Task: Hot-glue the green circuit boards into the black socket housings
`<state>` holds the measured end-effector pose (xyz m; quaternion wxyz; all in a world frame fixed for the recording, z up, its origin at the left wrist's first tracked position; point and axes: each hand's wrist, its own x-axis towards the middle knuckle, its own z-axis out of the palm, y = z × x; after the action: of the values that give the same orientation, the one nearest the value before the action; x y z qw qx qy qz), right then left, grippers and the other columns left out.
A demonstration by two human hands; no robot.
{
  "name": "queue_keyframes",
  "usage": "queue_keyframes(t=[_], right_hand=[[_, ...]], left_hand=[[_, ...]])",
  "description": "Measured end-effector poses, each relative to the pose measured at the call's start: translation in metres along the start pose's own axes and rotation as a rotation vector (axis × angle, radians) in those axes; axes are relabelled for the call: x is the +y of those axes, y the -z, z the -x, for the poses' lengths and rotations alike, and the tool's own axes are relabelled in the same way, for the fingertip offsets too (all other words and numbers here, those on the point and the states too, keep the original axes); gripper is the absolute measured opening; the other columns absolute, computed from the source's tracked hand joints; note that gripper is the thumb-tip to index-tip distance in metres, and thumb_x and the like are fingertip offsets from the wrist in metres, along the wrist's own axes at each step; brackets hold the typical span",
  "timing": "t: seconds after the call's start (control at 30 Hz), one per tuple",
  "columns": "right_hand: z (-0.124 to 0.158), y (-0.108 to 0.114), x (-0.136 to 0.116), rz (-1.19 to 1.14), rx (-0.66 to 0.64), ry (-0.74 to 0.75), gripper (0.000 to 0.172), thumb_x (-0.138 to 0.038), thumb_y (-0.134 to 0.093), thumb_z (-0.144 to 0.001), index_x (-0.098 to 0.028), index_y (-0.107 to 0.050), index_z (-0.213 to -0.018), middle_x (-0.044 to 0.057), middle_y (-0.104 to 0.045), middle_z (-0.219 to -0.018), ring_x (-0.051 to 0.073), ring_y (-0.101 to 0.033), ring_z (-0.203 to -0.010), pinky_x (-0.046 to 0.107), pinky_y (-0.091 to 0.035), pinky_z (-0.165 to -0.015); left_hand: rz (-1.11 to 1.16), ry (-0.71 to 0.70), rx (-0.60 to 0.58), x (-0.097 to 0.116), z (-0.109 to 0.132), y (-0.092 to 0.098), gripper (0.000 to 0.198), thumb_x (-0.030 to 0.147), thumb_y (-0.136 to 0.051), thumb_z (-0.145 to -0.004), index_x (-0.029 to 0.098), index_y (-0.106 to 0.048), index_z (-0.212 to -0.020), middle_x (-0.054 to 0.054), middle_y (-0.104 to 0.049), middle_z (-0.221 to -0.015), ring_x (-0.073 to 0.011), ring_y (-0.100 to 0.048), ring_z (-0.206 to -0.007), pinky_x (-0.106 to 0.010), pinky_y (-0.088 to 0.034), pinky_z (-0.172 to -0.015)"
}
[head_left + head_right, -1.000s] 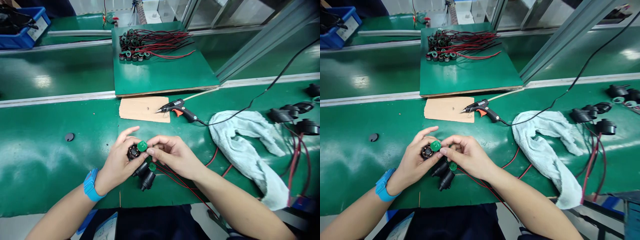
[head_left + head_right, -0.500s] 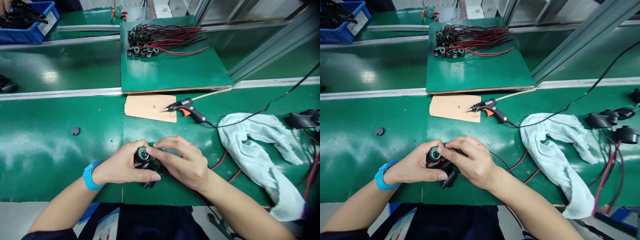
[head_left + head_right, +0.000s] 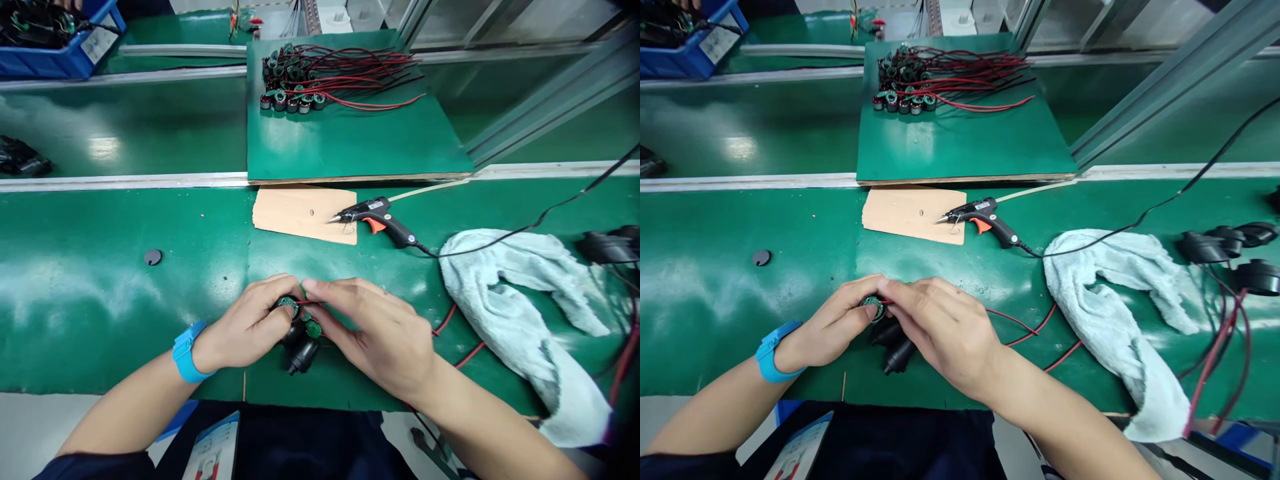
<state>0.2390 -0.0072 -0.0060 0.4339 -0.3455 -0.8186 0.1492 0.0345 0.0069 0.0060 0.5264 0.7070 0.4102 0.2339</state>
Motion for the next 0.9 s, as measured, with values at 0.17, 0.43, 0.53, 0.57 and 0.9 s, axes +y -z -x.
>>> queue_keyframes(t=[0.17, 0.43, 0.53, 0.57, 0.9], right_hand=[[-0.001, -0.001, -0.009, -0.068, 0.035, -0.106, 0.045, -0.002, -0.069, -0.088, -0.021, -0.058, -0.127, 0.000, -0.078, -0.098, 0.011, -0.074, -0.082, 0.021, -0.062, -0.077], [0.006, 0.001, -0.008, -0.009, -0.054, -0.026, 0.046, -0.008, -0.066, -0.091, -0.022, -0.057, -0.134, 0.005, -0.076, -0.108, 0.017, -0.073, -0.093, 0.031, -0.063, -0.082], [0.006, 0.005, -0.007, 0.133, -0.133, 0.026, 0.043, -0.013, -0.067, -0.091, -0.016, -0.059, -0.134, 0.010, -0.074, -0.115, 0.020, -0.071, -0.092, 0.034, -0.061, -0.081], [0.006, 0.006, -0.008, 0.195, -0.151, 0.060, 0.042, -0.012, -0.065, -0.091, -0.014, -0.061, -0.133, 0.012, -0.073, -0.117, 0.021, -0.070, -0.090, 0.035, -0.060, -0.079], [0.024, 0.058, -0.028, 0.615, -0.175, 0.010, 0.028, -0.019, -0.052, -0.100, -0.018, -0.068, -0.123, 0.007, -0.076, -0.103, 0.018, -0.065, -0.076, 0.032, -0.051, -0.064]], left_hand=[[-0.013, -0.033, 0.036, -0.001, -0.002, -0.003, 0.012, 0.012, -0.042, -0.081, 0.022, -0.047, -0.078, 0.001, -0.050, -0.075, -0.0164, -0.049, -0.073, -0.031, -0.039, -0.067], [-0.050, -0.051, 0.123, 0.001, 0.001, -0.012, 0.017, 0.007, -0.040, -0.080, 0.022, -0.038, -0.073, 0.002, -0.043, -0.070, -0.0150, -0.042, -0.067, -0.030, -0.034, -0.063], [-0.073, -0.045, 0.162, 0.000, 0.002, -0.015, 0.017, 0.009, -0.040, -0.084, 0.022, -0.038, -0.074, 0.002, -0.044, -0.072, -0.0154, -0.043, -0.068, -0.031, -0.035, -0.063], [-0.082, -0.052, 0.168, 0.001, 0.003, -0.016, 0.019, 0.010, -0.040, -0.086, 0.023, -0.036, -0.073, 0.002, -0.043, -0.071, -0.0155, -0.042, -0.067, -0.031, -0.035, -0.062], [-0.263, -0.096, -0.105, 0.007, -0.003, 0.002, 0.046, 0.038, -0.044, -0.105, 0.025, -0.037, -0.148, -0.012, -0.049, -0.148, -0.0243, -0.050, -0.134, -0.040, -0.043, -0.110]])
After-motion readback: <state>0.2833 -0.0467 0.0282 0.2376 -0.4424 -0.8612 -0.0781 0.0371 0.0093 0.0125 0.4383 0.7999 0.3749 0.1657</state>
